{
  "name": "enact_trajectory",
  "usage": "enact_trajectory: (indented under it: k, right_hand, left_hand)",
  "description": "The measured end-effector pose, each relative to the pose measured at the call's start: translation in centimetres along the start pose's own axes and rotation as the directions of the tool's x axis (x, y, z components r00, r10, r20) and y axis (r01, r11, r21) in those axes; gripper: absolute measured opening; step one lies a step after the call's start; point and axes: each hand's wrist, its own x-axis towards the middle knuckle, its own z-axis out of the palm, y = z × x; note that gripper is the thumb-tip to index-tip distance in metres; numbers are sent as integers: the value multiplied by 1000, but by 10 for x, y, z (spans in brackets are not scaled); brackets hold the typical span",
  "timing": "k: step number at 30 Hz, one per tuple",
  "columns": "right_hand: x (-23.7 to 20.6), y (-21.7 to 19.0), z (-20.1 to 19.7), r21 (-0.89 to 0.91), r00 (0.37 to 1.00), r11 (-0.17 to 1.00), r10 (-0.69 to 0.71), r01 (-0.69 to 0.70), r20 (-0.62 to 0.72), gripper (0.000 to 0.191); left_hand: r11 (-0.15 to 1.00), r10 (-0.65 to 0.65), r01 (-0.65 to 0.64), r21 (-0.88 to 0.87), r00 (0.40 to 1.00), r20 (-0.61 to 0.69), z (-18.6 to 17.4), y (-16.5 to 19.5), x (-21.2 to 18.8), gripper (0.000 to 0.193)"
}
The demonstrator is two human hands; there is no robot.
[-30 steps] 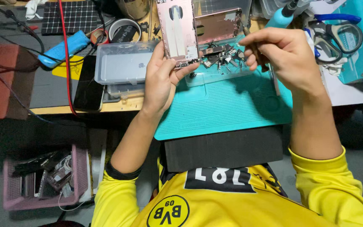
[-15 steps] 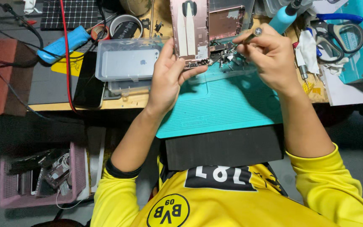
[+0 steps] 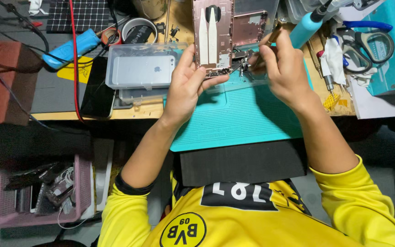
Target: The person disassembles a smartphone at a repair workbench. They hold the phone frame, use a metal pry tool and tweezers to remove internal components and screws, set parts aside on the mat, then place the phone into a clear plastic storage container and close the lid.
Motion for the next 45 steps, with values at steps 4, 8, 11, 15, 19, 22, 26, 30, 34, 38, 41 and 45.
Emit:
enact_trajectory:
  k: [4,8,11,15,19,22,26,30,34,38,41,45]
  right_hand:
    - [-2,-11,-3,-194,988,970,-153,143,-33,8]
    - [-5,-23,1,-170,953,939,-301,300,18,8]
    - [-1,-32,11,-308,896,842,-427,443,120,7]
    - [9,-40,25,-272,921,880,-365,389,138,19]
    - [13,-41,33,-254,911,876,-385,410,146,20]
    - [14,-40,33,-254,899,862,-411,438,153,20]
    - [14,-36,31,-257,908,872,-385,417,165,18]
    - [12,-31,18,-175,950,940,-264,293,169,14]
    - [10,-23,-11,-60,992,990,-125,126,24,11]
    - [9,-11,-32,-180,988,974,-145,135,-44,17]
    - [7,-2,-26,-317,996,945,-86,87,17,11]
    - [7,1,-18,-338,995,938,-44,73,93,11]
  left_hand:
    - [1000,-1,1,-7,1000,6,-1,-3,1,43]
    - [999,-23,24,-48,1000,20,1,-11,5,40]
    - [996,-34,35,-76,999,24,5,-19,6,40]
    - [994,-48,49,-100,999,14,8,-23,4,42]
    - [997,-62,62,-47,998,4,7,-26,2,50]
    - [997,-76,76,-24,997,0,6,-29,2,50]
    - [997,-73,73,-2,997,4,10,-27,2,49]
    - [992,-99,100,-75,995,17,13,-16,1,39]
    - [982,-124,115,-153,991,-51,10,-1,3,43]
    - [973,-123,113,-204,992,-35,8,6,4,48]
    - [960,-136,129,-249,991,-9,7,8,5,49]
    - [935,-167,174,-309,985,51,5,11,5,53]
